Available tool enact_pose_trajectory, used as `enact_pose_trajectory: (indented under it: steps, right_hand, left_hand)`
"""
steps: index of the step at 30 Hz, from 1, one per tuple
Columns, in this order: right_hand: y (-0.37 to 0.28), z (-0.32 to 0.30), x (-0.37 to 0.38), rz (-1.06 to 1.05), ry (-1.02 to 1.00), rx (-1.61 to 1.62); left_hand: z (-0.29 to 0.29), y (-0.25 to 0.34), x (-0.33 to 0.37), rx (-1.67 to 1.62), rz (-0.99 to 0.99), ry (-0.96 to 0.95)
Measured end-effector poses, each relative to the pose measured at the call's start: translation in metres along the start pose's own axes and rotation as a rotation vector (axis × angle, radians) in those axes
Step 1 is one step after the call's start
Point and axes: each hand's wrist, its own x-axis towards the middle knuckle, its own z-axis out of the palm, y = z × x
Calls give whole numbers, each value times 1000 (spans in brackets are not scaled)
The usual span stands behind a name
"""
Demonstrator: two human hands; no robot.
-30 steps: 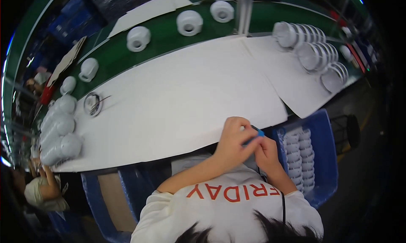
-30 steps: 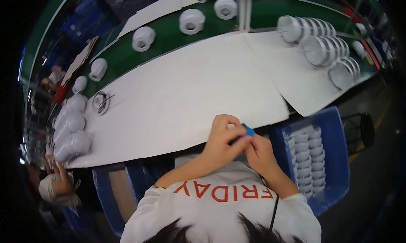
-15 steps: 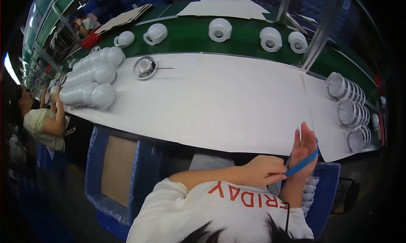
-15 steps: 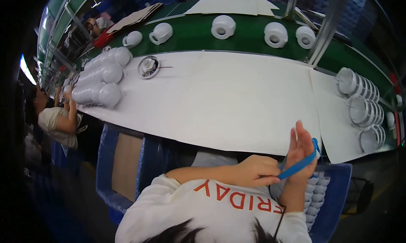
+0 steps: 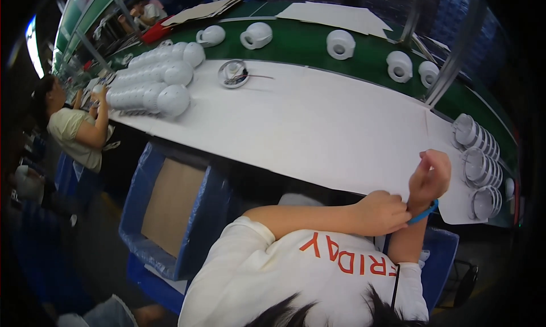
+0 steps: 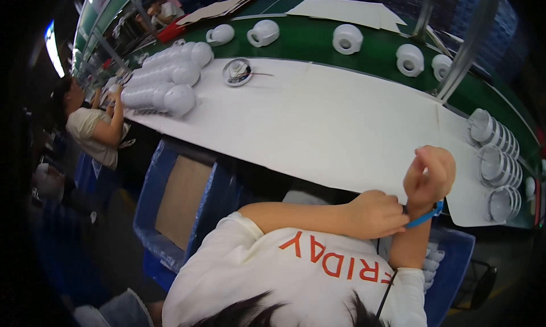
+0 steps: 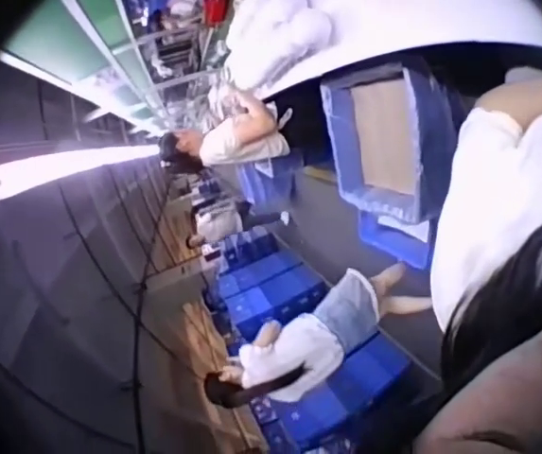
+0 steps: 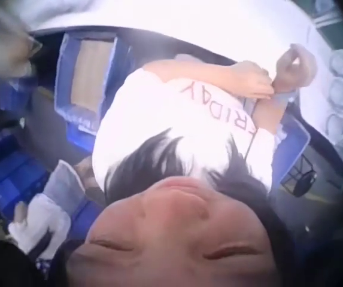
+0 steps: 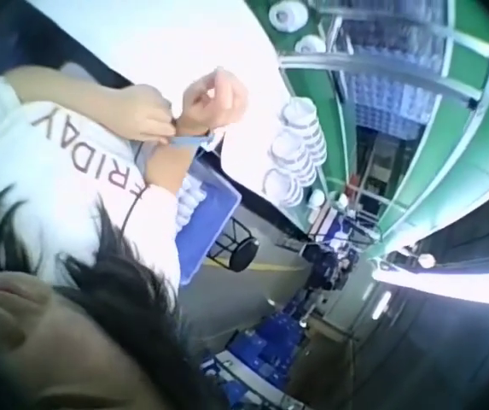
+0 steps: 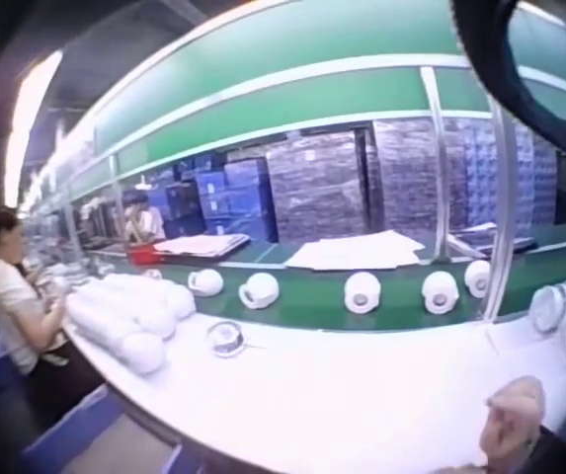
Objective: Assembling dome-style security cameras on a factory production line.
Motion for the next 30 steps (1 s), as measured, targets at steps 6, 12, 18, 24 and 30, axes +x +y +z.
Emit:
enact_pose_trajectory:
  steps: [6,12,18,24,30]
  right_hand:
    - [-35,14,17,305,124,842]
    - [-48,40,57,1003,69,2336]
    - [-30,50,64,571,-81,1592]
    - [-23,63,54,331,-296,1441]
    - [-3,43,62,1023,-159,2250]
  left_hand:
    - [-23,-15,11,-954,-162,393]
    - [-20,-43,14,-995,-211,18]
    - [-12,-39,30,-1016,-206,242]
    - [-8,-56,24,-1099,-347,68]
    - [1,-58,40,-953,-155,17]
